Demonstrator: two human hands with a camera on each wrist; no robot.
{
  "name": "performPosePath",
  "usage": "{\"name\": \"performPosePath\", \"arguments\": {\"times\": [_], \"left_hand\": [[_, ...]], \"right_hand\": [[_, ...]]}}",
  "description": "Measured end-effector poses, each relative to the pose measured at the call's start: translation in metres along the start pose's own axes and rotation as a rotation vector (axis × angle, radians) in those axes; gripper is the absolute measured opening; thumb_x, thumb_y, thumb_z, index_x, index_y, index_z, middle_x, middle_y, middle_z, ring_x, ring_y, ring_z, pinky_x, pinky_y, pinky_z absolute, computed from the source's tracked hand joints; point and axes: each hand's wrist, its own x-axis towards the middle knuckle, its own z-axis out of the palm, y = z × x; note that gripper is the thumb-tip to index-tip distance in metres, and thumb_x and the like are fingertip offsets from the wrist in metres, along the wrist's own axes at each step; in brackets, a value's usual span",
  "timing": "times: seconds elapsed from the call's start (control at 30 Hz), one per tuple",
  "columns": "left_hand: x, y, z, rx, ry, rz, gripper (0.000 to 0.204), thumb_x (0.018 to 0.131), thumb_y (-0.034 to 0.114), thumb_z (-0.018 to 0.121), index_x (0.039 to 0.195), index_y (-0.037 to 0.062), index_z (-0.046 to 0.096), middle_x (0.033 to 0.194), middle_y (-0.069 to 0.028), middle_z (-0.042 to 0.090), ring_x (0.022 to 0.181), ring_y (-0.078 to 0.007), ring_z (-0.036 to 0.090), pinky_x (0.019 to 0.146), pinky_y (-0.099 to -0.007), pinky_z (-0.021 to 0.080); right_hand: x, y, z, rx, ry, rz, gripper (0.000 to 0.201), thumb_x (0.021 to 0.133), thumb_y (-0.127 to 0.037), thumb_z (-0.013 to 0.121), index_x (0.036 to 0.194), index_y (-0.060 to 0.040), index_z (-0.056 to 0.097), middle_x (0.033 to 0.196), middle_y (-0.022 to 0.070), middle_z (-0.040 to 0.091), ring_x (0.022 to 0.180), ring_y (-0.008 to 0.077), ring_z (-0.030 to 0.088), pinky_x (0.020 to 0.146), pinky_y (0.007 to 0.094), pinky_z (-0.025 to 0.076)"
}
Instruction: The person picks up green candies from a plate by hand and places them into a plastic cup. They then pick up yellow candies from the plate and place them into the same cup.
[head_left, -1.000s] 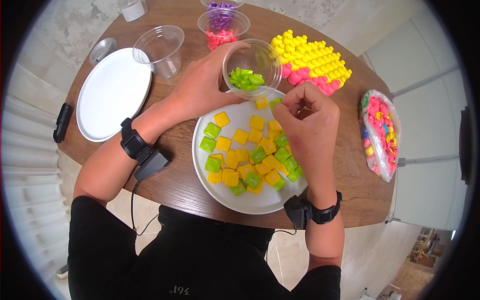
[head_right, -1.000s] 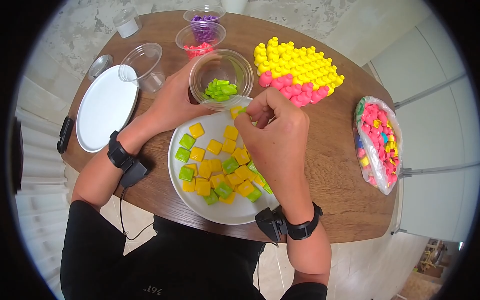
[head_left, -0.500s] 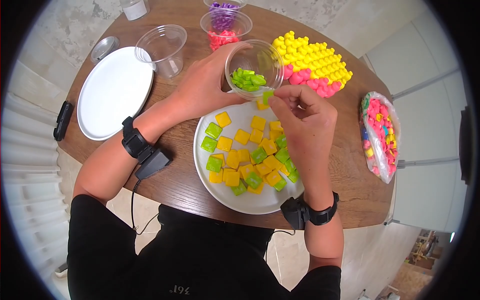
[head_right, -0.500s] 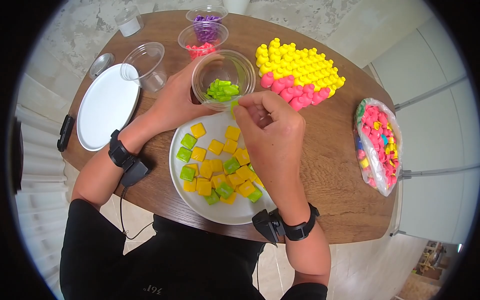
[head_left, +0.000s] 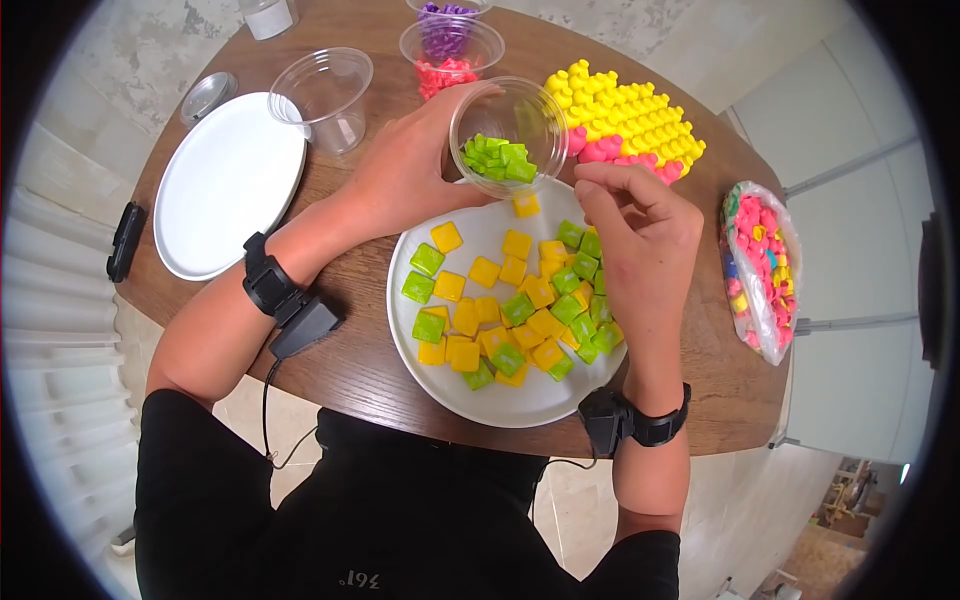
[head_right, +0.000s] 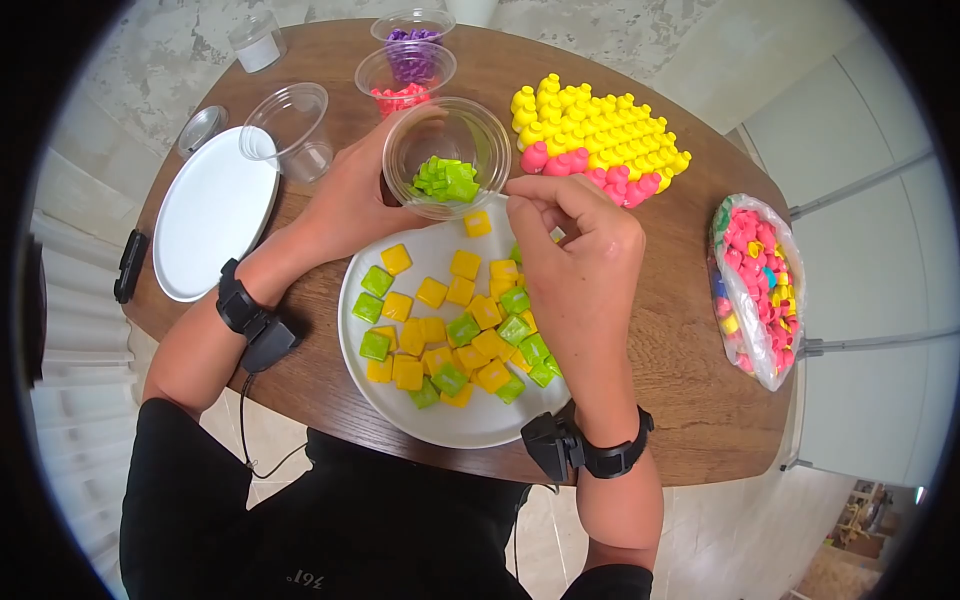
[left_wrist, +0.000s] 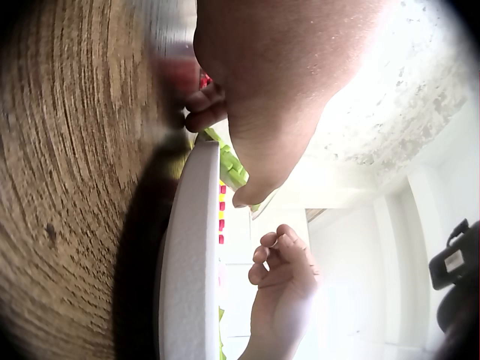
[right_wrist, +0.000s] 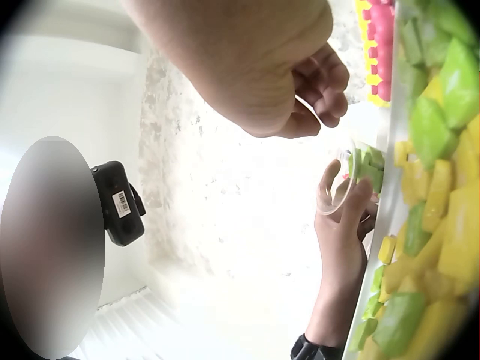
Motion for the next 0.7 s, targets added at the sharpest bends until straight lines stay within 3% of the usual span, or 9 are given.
{"name": "performPosePath", "arguments": {"times": [0.1,0.17,0.2,0.27,0.37,0.43,0.47,0.53,0.7], "left_hand": [[0.001,0.002,-0.001,-0.022,-0.03,-0.047,0.096,0.075,0.014,0.095,0.159,0.0084,0.047,0.15,-0.0143,0.065,0.138,-0.0275,0.063,0.116,-0.0415,0.05],[0.001,-0.003,0.001,-0.025,-0.026,-0.043,0.096,0.075,0.014,0.095,0.158,0.0078,0.048,0.15,-0.0142,0.064,0.139,-0.0266,0.062,0.116,-0.0412,0.05],[0.001,-0.006,0.002,-0.04,-0.012,-0.028,0.095,0.076,0.013,0.095,0.158,0.0076,0.048,0.149,-0.0139,0.064,0.139,-0.0255,0.062,0.117,-0.0407,0.049],[0.0,-0.01,0.003,-0.056,0.002,-0.011,0.095,0.076,0.012,0.094,0.158,0.0074,0.048,0.148,-0.0136,0.065,0.138,-0.0244,0.062,0.118,-0.0402,0.048],[0.002,-0.01,0.001,-0.202,-0.004,-0.083,0.094,0.077,0.008,0.093,0.158,0.0063,0.047,0.144,-0.0128,0.066,0.136,-0.024,0.062,0.119,-0.0404,0.046],[0.003,-0.013,0.002,-0.271,0.03,-0.063,0.085,0.083,0.007,0.088,0.157,0.0052,0.046,0.139,-0.0111,0.067,0.13,-0.0206,0.063,0.108,-0.0354,0.054],[0.003,-0.013,0.003,-0.271,0.029,-0.061,0.085,0.083,0.007,0.088,0.157,0.0052,0.046,0.139,-0.0111,0.067,0.13,-0.0206,0.063,0.108,-0.0354,0.054],[0.004,-0.012,0.006,-0.547,0.116,-0.139,0.085,0.084,0.025,0.092,0.153,0.0028,0.049,0.125,-0.0073,0.069,0.07,-0.0025,0.057,0.063,-0.021,0.049],[0.002,-0.012,0.005,-0.548,0.049,-0.223,0.078,0.091,0.026,0.088,0.154,0.0027,0.048,0.127,-0.0064,0.066,0.071,-0.0028,0.058,0.063,-0.0194,0.047]], "right_hand": [[0.0,-0.001,-0.005,-0.097,-0.034,0.051,0.011,0.089,0.0,0.075,0.1,0.0038,0.078,0.084,0.0101,0.072,0.071,0.0128,0.065,0.066,0.0303,0.052],[0.002,0.001,-0.009,-0.29,-0.081,0.079,0.015,0.087,-0.005,0.077,0.098,0.0039,0.078,0.086,0.015,0.073,0.074,0.0228,0.07,0.069,0.0371,0.054],[0.002,0.004,-0.012,-0.29,-0.081,0.079,0.015,0.087,-0.005,0.077,0.098,0.0039,0.078,0.086,0.015,0.073,0.074,0.0228,0.07,0.069,0.0371,0.054],[0.002,0.011,-0.016,-0.544,-0.133,0.071,0.02,0.084,-0.01,0.078,0.1,0.0023,0.08,0.091,0.019,0.074,0.083,0.0346,0.073,0.077,0.0441,0.057],[0.002,0.01,-0.019,-0.662,-0.22,0.142,0.024,0.083,-0.013,0.079,0.103,0.001,0.081,0.096,0.0198,0.074,0.093,0.0395,0.073,0.084,0.0488,0.057],[0.001,0.006,-0.018,-0.698,-0.244,0.134,0.025,0.084,-0.014,0.08,0.104,0.0008,0.081,0.097,0.0197,0.074,0.095,0.0385,0.073,0.085,0.0481,0.057],[0.0,0.005,-0.018,-0.733,-0.271,0.124,0.025,0.084,-0.014,0.08,0.104,0.0006,0.081,0.099,0.0195,0.074,0.097,0.0374,0.073,0.087,0.0475,0.057],[-0.002,0.01,-0.017,-0.734,-0.277,0.105,0.025,0.084,-0.015,0.08,0.104,0.0008,0.081,0.099,0.0194,0.073,0.098,0.0374,0.073,0.088,0.0472,0.057],[-0.003,0.009,-0.015,-0.736,-0.306,0.115,0.025,0.084,-0.015,0.081,0.103,0.0007,0.082,0.101,0.019,0.072,0.099,0.0375,0.072,0.089,0.0468,0.057]]}}
